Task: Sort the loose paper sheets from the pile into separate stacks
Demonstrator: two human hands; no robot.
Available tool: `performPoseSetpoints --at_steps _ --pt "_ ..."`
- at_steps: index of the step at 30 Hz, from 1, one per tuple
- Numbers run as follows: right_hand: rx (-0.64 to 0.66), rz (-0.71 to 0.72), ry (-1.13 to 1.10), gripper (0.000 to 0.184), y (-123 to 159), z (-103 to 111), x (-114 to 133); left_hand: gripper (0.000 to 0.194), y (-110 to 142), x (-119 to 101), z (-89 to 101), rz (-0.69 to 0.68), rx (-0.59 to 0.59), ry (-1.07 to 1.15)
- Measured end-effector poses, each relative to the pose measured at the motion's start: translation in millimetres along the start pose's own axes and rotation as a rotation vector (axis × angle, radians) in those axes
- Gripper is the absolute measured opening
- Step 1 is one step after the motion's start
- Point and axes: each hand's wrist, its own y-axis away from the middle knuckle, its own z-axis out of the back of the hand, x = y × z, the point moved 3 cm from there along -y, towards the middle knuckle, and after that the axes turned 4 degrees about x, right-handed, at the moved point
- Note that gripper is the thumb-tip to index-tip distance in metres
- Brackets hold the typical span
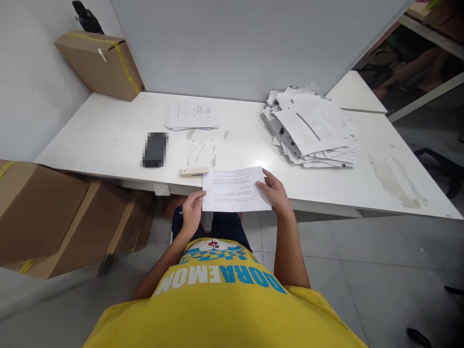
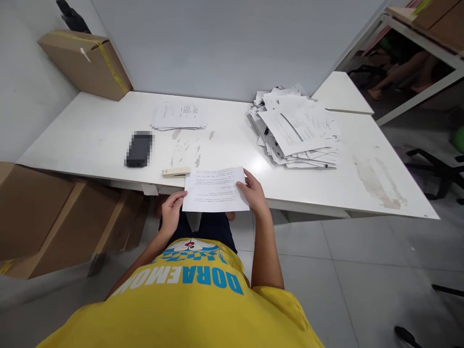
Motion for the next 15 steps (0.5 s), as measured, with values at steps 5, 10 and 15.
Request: performPoseSetpoints --at_steps 5,10,15 --pt "-0.150 0.025 0.008 0.066 -9 2 -5 0.023 0 19 6.3 0.086 -0.087 0.120" --pt "-0.086 0.128 0.050 0.063 -2 -4 -4 0.035 -7 29 4.6 0.138 -0.121 0.248" --pt "-0.048 0.215 0.186 0.055 8 -13 -9 0.040 -14 22 1.7 0.092 -0.111 0.181"
